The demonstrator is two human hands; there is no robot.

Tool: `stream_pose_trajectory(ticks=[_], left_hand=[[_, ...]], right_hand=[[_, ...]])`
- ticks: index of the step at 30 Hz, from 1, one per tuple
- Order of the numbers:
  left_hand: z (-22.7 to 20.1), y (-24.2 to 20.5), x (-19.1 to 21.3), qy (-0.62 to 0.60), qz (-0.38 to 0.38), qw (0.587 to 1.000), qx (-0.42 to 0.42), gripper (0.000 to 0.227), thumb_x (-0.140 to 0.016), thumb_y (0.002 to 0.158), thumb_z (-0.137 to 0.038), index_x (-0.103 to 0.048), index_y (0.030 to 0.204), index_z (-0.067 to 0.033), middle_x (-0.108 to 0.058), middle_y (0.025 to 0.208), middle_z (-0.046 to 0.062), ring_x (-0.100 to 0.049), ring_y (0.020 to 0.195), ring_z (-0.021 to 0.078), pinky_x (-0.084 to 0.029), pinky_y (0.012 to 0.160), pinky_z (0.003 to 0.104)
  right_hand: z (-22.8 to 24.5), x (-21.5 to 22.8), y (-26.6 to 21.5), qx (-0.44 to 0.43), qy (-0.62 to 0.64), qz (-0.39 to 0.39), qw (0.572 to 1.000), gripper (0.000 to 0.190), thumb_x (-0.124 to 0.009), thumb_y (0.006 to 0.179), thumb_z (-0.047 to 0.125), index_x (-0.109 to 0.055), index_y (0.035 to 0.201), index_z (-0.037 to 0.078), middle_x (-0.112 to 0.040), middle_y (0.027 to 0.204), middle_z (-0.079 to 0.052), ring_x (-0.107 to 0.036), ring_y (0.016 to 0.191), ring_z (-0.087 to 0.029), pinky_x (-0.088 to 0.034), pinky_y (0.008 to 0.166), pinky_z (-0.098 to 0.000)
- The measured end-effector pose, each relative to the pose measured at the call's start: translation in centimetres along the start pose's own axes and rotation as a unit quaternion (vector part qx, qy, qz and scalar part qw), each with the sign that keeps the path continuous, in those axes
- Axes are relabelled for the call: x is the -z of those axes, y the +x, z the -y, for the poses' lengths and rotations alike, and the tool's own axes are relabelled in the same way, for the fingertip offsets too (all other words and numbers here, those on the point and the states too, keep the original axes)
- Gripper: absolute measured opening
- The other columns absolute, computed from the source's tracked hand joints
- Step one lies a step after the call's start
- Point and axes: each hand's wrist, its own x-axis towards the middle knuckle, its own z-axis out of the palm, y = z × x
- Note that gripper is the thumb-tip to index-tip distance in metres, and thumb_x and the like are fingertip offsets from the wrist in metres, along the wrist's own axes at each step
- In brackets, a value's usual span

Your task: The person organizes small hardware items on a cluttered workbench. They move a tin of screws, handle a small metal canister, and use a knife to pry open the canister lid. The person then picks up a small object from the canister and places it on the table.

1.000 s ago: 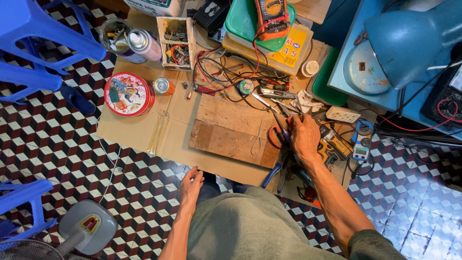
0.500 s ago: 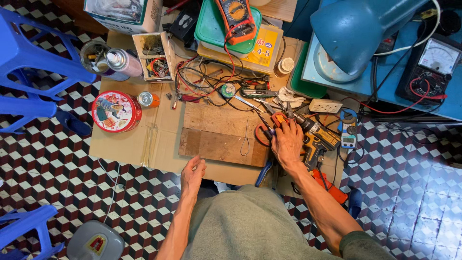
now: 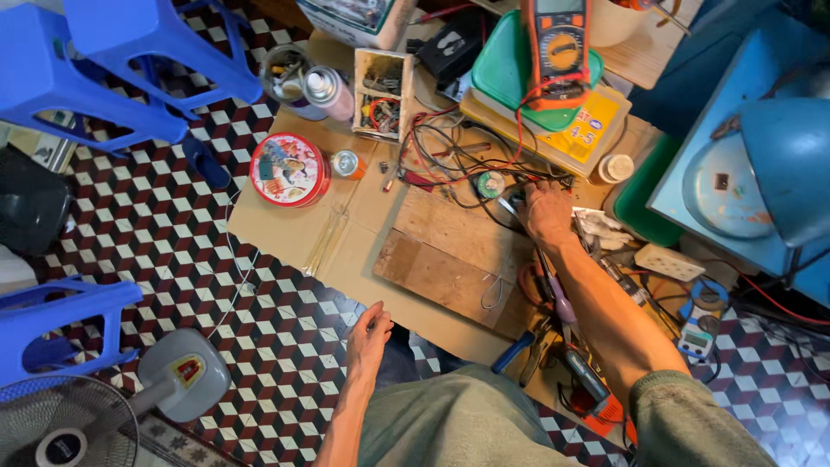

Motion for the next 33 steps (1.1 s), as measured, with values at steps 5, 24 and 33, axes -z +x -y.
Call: stream_pose_trajectory(ticks=[5, 24, 33], left_hand=[[-0.2, -0.7, 0.1, 0.003, -0.001, 1.0, 0.005, 0.049, -0.064, 0.094, -0.027, -0.061, 0.138, -0.005, -0.067, 0.121, 0.01, -0.071, 0.104, 0.0208, -0.058, 0.094, 0.034], [-10.6, -6.4, -13.4, -0.08, 0.366, 0.924, -0.076, 0.041, -0.065, 0.099, -0.028, -0.057, 0.133, -0.0075, -0.07, 0.114, 0.003, -0.066, 0.104, 0.0094, -0.053, 0.093, 0.027], [-8.6, -7.2, -12.1, -0.054, 0.405, 0.911, -0.06, 0.023, -0.064, 0.103, -0.027, -0.065, 0.104, -0.0049, -0.069, 0.095, 0.001, -0.063, 0.089, 0.0081, -0.051, 0.083, 0.025]], right_hand=[[0.5, 1.6, -0.3, 0.057, 0.006, 0.046, 0.997, 0.038, -0.072, 0.075, 0.017, -0.072, 0.112, 0.01, -0.066, 0.108, -0.019, -0.063, 0.097, -0.037, -0.052, 0.078, -0.048], [15.7, 17.5, -21.1, -0.408, 0.819, -0.153, 0.374, 0.028, -0.063, 0.098, 0.012, -0.055, 0.119, -0.004, -0.071, 0.107, -0.017, -0.075, 0.094, -0.024, -0.062, 0.087, -0.0361], [17.9, 19.3, -22.8, -0.371, 0.801, 0.041, 0.467, 0.031, -0.062, 0.098, 0.032, -0.066, 0.113, 0.006, -0.068, 0.091, -0.005, -0.061, 0.066, -0.009, -0.046, 0.055, -0.0233]])
